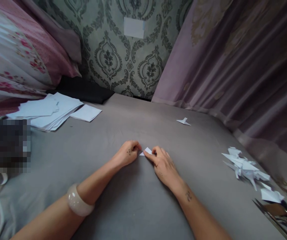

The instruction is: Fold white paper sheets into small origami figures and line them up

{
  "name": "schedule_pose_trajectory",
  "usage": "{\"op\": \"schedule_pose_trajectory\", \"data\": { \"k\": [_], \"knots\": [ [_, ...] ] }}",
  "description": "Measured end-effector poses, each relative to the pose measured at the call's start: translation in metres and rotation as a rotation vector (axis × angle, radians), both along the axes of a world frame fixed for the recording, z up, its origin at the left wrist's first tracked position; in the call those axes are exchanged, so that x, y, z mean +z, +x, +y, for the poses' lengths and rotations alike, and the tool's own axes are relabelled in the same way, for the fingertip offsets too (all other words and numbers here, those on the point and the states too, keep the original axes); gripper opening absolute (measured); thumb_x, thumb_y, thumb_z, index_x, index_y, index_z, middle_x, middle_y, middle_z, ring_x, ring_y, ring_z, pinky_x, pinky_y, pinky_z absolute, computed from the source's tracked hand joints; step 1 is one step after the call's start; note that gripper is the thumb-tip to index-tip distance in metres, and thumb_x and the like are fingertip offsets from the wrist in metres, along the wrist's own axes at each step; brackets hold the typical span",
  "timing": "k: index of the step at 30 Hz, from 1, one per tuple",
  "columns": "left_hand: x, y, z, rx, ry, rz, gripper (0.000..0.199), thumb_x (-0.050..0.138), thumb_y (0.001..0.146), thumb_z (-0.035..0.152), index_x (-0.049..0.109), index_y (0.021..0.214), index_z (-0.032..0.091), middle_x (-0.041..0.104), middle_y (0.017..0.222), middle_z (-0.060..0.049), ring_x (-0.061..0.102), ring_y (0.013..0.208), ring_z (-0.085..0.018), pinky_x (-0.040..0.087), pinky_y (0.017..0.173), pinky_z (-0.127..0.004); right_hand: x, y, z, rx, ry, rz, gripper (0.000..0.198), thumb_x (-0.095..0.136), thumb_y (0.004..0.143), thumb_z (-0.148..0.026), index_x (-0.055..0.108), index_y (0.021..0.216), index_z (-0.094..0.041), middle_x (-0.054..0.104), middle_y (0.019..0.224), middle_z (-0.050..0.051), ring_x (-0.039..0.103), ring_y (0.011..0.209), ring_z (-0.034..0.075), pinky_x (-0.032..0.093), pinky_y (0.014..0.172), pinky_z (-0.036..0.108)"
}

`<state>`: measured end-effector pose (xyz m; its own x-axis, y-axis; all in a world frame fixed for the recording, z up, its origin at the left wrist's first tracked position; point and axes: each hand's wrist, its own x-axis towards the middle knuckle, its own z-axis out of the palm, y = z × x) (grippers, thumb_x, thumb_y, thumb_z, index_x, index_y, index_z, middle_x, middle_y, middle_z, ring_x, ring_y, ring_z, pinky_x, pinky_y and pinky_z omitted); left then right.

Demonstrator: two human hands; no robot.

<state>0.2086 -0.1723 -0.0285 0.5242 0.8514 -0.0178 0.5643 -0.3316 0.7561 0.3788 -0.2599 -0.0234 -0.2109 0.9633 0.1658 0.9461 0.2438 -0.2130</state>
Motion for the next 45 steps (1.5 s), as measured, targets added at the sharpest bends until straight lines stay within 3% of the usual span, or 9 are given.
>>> {"op": "schedule_pose_trajectory", "data": {
  "k": [4, 8, 16, 23, 34, 38, 41, 45],
  "knots": [
    [-0.006, 0.003, -0.007, -0.027, 0.150, -0.021, 0.024, 0.045, 0.082, 0.014, 0.068, 0.088, 0.017, 0.061, 0.077, -0.004, 0.054, 0.070, -0.015, 0.041, 0.066, -0.025, 0.002, -0.002, -0.004, 0.002, -0.010, -0.050, 0.054, 0.041, 0.089, -0.007, 0.050, 0.132, -0.039, 0.054, 0.104, 0.007, 0.049, 0.090, 0.020, 0.039, 0.078, 0.031],
    [-0.009, 0.004, -0.012, -0.070, 0.197, 0.032, 0.025, 0.046, 0.085, 0.016, 0.068, 0.096, 0.021, 0.060, 0.086, -0.006, 0.055, 0.077, -0.017, 0.041, 0.071, -0.027, 0.004, -0.003, -0.005, 0.004, -0.030, -0.077, 0.058, 0.040, 0.088, -0.005, 0.046, 0.135, -0.038, 0.054, 0.106, 0.008, 0.049, 0.091, 0.021, 0.040, 0.078, 0.033],
    [-0.005, 0.003, -0.011, -0.051, 0.175, 0.058, 0.021, 0.050, 0.085, 0.021, 0.068, 0.096, 0.020, 0.059, 0.085, -0.006, 0.056, 0.076, -0.017, 0.041, 0.068, -0.027, 0.011, 0.004, -0.013, 0.004, -0.065, -0.022, 0.046, 0.040, 0.089, -0.009, 0.055, 0.127, -0.029, 0.055, 0.114, 0.008, 0.051, 0.097, 0.021, 0.043, 0.085, 0.036],
    [-0.010, 0.002, -0.010, -0.050, 0.151, 0.006, 0.019, 0.060, 0.080, 0.026, 0.066, 0.097, 0.021, 0.060, 0.085, -0.005, 0.056, 0.080, -0.019, 0.041, 0.067, -0.028, 0.019, 0.010, -0.018, -0.033, -0.086, 0.050, 0.041, 0.040, 0.088, -0.008, 0.064, 0.115, -0.027, 0.058, 0.111, 0.008, 0.054, 0.095, 0.020, 0.047, 0.080, 0.033],
    [-0.010, 0.005, -0.007, -0.042, 0.093, -0.034, 0.009, 0.062, 0.075, 0.022, 0.065, 0.080, 0.016, 0.063, 0.078, -0.004, 0.055, 0.071, -0.016, 0.040, 0.064, -0.026, 0.008, 0.012, -0.021, -0.117, 0.039, 0.169, 0.036, 0.042, 0.080, -0.007, 0.070, 0.095, -0.023, 0.064, 0.103, 0.006, 0.059, 0.094, 0.020, 0.047, 0.083, 0.032],
    [-0.002, 0.005, -0.010, -0.088, 0.127, -0.049, 0.010, 0.059, 0.078, 0.023, 0.067, 0.077, 0.017, 0.060, 0.077, -0.004, 0.055, 0.072, -0.016, 0.041, 0.065, -0.026, 0.001, 0.017, -0.015, -0.232, 0.088, 0.385, 0.027, 0.043, 0.079, -0.010, 0.068, 0.083, -0.020, 0.068, 0.090, 0.006, 0.062, 0.084, 0.019, 0.049, 0.080, 0.032],
    [0.005, 0.005, -0.014, -0.086, 0.200, -0.145, 0.013, 0.054, 0.083, 0.024, 0.067, 0.085, 0.020, 0.060, 0.091, -0.005, 0.057, 0.084, -0.017, 0.045, 0.074, -0.027, -0.001, 0.024, -0.009, -0.397, 0.070, 0.764, 0.019, 0.050, 0.082, -0.024, 0.066, 0.089, -0.018, 0.070, 0.086, 0.007, 0.065, 0.078, 0.018, 0.052, 0.073, 0.032],
    [0.008, 0.007, -0.017, -0.106, 0.257, -0.233, 0.013, 0.052, 0.085, 0.022, 0.065, 0.085, 0.022, 0.060, 0.103, -0.004, 0.058, 0.091, -0.015, 0.046, 0.080, -0.025, 0.005, 0.025, -0.007, -0.386, -0.101, 1.182, 0.039, 0.060, 0.078, -0.045, 0.062, 0.104, -0.016, 0.070, 0.100, 0.011, 0.066, 0.089, 0.021, 0.053, 0.069, 0.031]
  ]
}}
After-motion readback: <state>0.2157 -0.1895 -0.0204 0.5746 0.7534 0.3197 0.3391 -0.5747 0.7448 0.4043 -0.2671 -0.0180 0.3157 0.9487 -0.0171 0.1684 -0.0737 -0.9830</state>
